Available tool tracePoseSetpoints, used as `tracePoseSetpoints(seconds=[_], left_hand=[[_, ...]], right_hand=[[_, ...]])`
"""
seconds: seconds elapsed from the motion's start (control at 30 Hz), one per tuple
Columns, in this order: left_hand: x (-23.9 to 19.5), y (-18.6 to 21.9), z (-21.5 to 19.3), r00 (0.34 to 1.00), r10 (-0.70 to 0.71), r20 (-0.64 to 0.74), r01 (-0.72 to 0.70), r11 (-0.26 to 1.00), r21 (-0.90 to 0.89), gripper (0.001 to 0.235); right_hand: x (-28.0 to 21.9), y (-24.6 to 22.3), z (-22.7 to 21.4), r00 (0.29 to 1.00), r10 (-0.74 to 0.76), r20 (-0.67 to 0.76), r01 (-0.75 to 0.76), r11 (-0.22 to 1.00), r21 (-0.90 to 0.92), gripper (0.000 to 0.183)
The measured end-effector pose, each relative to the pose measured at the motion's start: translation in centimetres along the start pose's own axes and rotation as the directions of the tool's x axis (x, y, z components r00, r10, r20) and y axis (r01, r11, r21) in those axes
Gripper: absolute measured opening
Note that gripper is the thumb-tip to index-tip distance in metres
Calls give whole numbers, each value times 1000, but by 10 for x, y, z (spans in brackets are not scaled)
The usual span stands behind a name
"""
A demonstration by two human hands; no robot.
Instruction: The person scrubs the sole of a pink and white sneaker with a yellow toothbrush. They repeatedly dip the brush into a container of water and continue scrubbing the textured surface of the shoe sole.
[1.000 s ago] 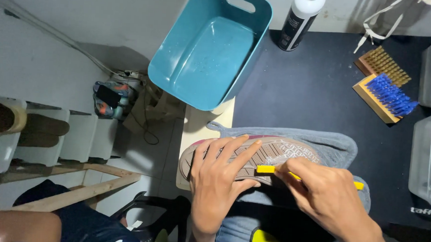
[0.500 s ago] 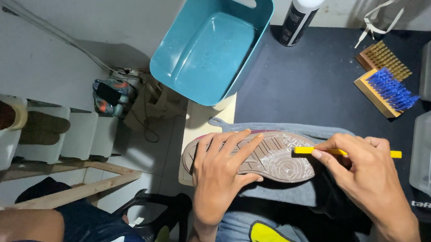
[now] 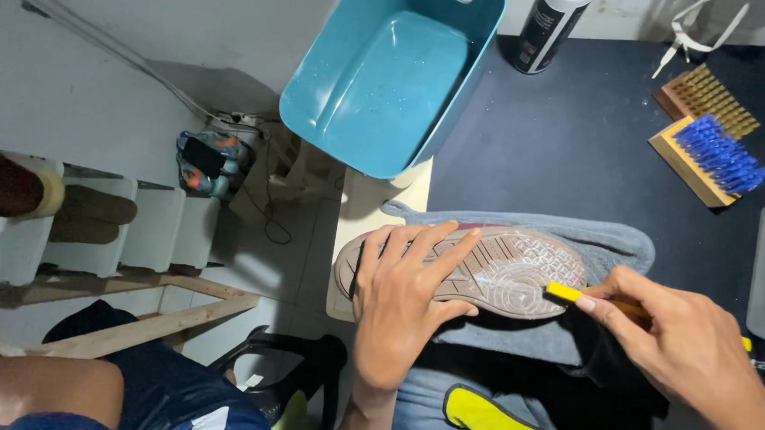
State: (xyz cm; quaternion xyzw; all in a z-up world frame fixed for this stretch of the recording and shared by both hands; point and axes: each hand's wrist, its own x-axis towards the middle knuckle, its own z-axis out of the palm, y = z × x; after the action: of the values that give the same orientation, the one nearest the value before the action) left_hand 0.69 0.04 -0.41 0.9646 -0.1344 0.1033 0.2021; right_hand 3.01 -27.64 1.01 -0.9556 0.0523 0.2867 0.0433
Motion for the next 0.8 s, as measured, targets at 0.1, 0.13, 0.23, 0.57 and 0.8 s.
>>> tracePoseSetpoints(seconds=[0.1, 0.13, 0.23, 0.57, 0.8], left_hand=[[1, 1, -1, 1000, -15, 10, 15, 1000, -13, 92], [2, 2, -1, 1000, -11, 10, 11, 1000, -12, 92], [4, 4, -2, 998, -49, 27, 50, 998, -27, 90], [2, 3, -2, 999, -38, 33, 38, 999, 9, 88], [0, 2, -1, 999, -27, 34, 27, 999, -20, 87]], right_hand=[[-6, 0, 2, 999, 34, -34, -34, 999, 8, 24], [-10, -6, 7, 999, 36, -37, -36, 999, 11, 24], [-19, -28, 22, 974, -95, -206, 105, 994, 35, 24], [-33, -34, 44, 879, -335, -339, 391, 913, 113, 21], [-37, 1, 46, 923, -129, -362, 192, 971, 144, 14]])
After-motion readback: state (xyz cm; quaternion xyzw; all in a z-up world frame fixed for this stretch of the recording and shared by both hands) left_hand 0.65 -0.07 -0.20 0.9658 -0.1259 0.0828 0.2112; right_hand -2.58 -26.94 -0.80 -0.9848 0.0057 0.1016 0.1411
